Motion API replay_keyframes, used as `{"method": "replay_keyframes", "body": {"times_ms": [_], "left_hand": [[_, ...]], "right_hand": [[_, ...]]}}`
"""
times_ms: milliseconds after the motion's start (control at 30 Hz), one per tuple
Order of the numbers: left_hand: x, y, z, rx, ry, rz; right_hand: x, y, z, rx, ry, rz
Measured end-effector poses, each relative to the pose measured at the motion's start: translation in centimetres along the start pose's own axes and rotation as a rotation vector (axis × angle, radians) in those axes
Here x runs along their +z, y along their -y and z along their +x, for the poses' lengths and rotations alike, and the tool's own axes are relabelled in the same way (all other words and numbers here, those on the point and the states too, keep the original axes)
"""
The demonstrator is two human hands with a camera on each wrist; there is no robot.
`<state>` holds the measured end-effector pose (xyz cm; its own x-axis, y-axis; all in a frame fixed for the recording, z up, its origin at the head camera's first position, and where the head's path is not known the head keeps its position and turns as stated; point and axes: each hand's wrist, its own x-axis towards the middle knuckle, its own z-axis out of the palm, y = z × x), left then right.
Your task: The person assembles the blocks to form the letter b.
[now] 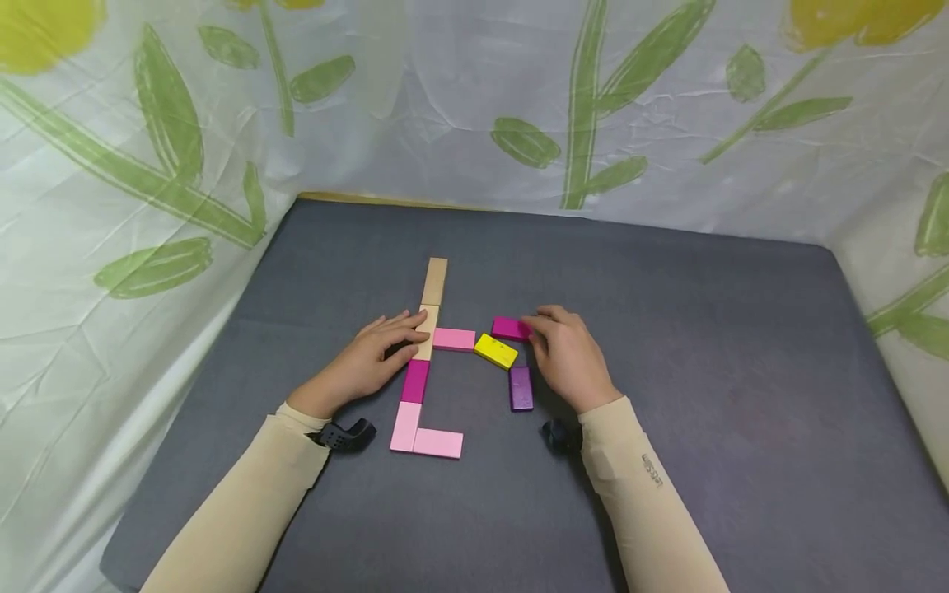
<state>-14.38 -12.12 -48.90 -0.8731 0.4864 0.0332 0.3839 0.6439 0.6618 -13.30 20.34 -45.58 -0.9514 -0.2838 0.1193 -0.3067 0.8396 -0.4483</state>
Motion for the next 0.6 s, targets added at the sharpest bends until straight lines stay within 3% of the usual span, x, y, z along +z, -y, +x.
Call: {"method": "replay_keyframes", "body": {"times_ms": [200,600], "left_hand": [[0.26,0.03,-0.20,-0.006,-0.007,-0.007],[-0.02,-0.10,-0.02,-0.003,-0.012,-0.002]], "right_hand": [[0.24,-0.12,0.06,0.014,0.084,-0.025],[0.15,-0.85,0.06,-0.029,0.007,-0.048]]}}
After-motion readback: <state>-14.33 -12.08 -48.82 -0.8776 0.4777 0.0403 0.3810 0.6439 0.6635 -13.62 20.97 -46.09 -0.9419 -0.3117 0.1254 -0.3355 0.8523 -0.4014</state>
